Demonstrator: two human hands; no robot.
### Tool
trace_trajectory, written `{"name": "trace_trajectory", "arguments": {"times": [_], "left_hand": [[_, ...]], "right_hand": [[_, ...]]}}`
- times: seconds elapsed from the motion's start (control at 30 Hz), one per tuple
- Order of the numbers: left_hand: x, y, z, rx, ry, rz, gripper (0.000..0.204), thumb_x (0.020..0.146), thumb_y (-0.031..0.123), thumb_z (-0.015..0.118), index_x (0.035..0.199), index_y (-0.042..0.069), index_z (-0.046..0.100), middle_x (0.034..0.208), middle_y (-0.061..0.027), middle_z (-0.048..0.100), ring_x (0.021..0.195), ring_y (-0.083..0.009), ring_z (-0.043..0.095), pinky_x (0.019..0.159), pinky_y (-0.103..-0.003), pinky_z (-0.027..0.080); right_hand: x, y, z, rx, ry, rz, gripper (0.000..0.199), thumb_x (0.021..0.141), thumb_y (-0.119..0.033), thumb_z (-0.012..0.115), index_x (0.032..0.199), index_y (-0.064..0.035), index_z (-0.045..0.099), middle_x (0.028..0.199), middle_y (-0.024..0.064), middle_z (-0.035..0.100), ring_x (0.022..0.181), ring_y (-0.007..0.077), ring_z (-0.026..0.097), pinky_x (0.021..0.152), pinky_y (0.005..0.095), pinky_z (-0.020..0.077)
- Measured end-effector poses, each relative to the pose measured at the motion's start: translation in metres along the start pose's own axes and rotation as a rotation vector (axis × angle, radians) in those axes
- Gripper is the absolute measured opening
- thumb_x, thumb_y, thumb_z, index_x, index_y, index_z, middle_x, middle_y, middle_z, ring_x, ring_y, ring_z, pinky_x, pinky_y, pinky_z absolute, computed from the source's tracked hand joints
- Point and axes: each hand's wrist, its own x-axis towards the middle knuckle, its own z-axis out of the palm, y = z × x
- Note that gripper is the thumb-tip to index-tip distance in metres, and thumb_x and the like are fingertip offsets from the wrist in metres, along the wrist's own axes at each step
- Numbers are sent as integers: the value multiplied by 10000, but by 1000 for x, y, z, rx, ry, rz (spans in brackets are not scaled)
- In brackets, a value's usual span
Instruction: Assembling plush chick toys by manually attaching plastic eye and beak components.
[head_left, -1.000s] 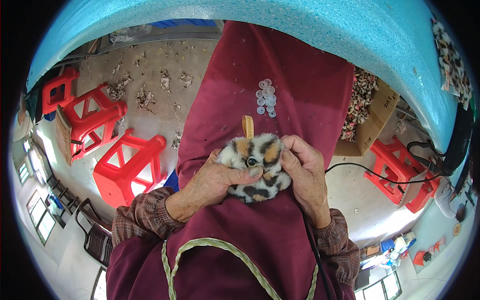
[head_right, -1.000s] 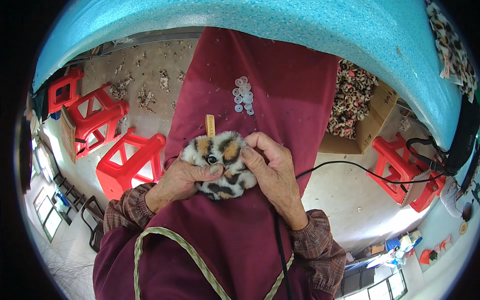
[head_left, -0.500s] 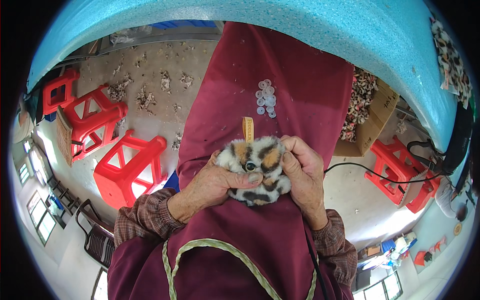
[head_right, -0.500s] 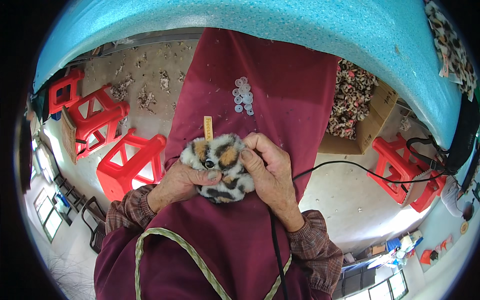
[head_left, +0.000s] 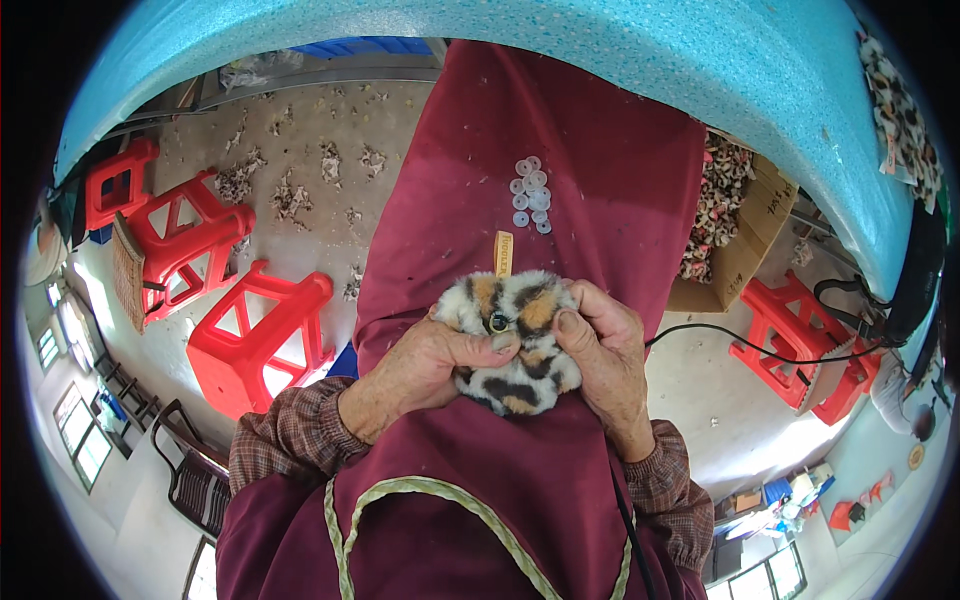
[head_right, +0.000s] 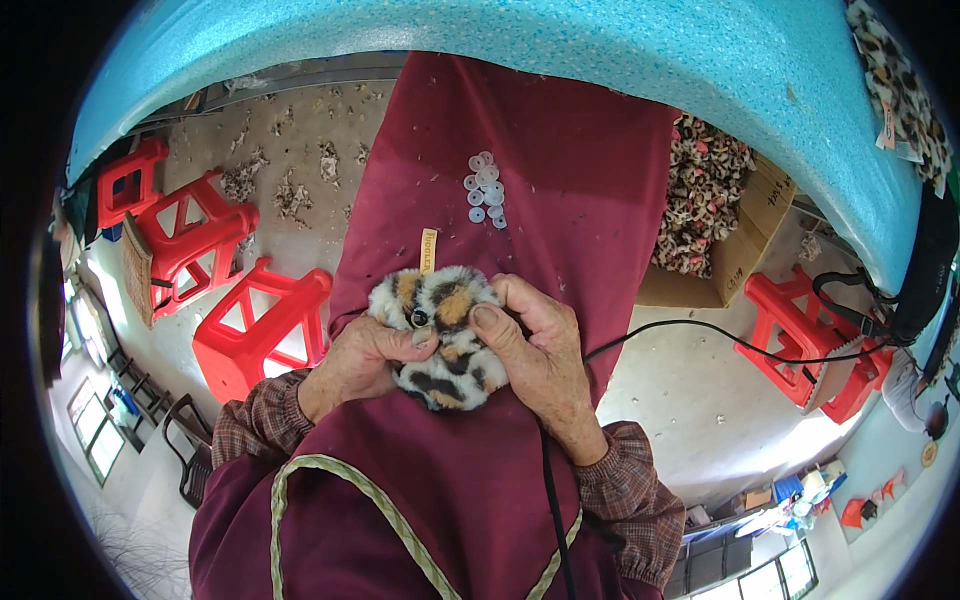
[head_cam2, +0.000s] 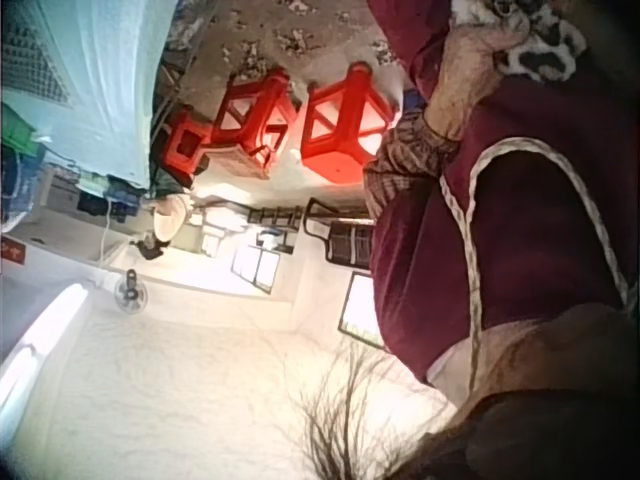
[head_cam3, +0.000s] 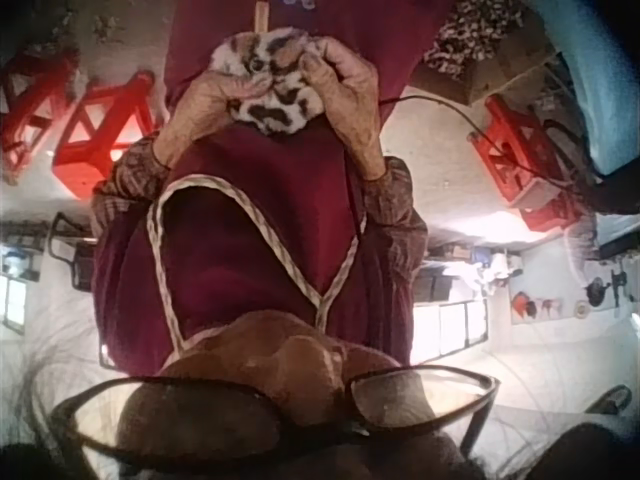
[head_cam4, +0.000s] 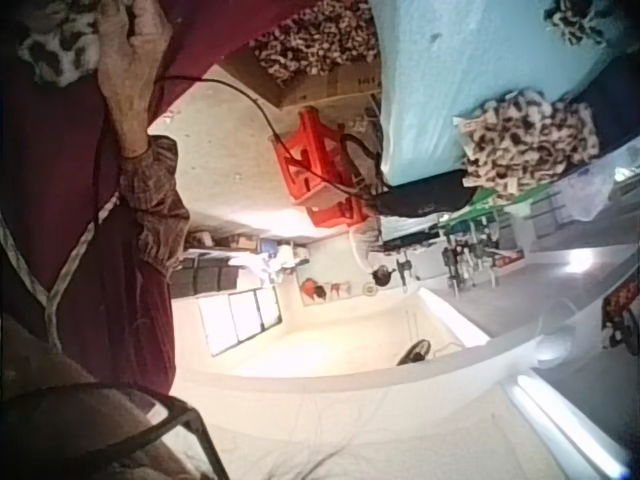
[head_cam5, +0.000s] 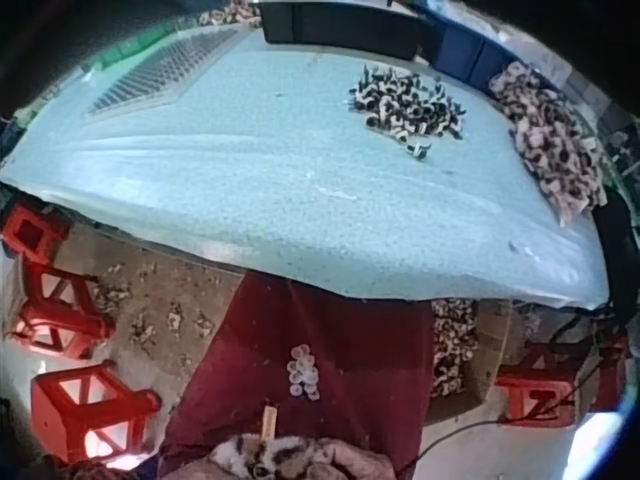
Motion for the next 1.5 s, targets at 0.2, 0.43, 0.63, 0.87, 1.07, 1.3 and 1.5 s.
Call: {"name": "trace_trajectory", "arguments": {"times": [0.2,0.43,0.63,0.87,1.07,1.3,1.5], "left_hand": [[4,4,4,-74,-63,-52,444,834,12,619,1257,16,484,1123,-82,617,1012,-206,614,874,-351,508],[8,-1,-4,94,52,85,450,803,-33,636,1229,17,501,1075,-96,631,963,-228,634,828,-383,532],[6,9,9,172,78,117,367,836,-1,612,1195,26,539,1043,-102,650,951,-233,641,848,-428,539],[15,16,10,174,32,112,377,856,16,599,1220,30,504,1094,-94,623,970,-241,631,845,-444,540],[17,21,7,158,120,170,402,803,-63,575,1196,1,523,1048,-107,644,959,-250,636,856,-418,526],[33,22,10,239,-31,406,232,902,34,518,1129,77,496,1025,-63,603,894,-200,620,711,-355,539],[24,34,12,254,-58,435,286,897,8,511,1170,81,465,1057,-67,597,917,-205,620,712,-357,543]], "right_hand": [[4,-12,-4,-12,-4,9,242,910,-216,587,792,-11,533,679,-38,487,641,38,429,569,215,375],[6,-21,-19,-403,-141,-47,119,844,-95,614,911,3,608,745,27,584,693,66,531,637,217,433],[29,-130,-64,-709,165,-526,82,809,-45,644,886,-16,649,757,37,644,686,89,598,608,218,464],[125,-196,-84,-679,344,-809,148,789,37,605,926,-9,638,850,20,636,746,85,557,654,205,458],[175,-198,-94,-1016,147,-1048,231,710,26,658,930,-42,652,869,99,630,788,226,614,703,294,495],[169,-185,-91,-1074,159,-1033,159,725,-9,672,881,-27,646,826,92,625,733,226,614,667,302,491],[128,-197,-76,-772,183,-717,92,804,-53,640,876,2,625,819,52,622,735,138,580,655,267,461]]}}
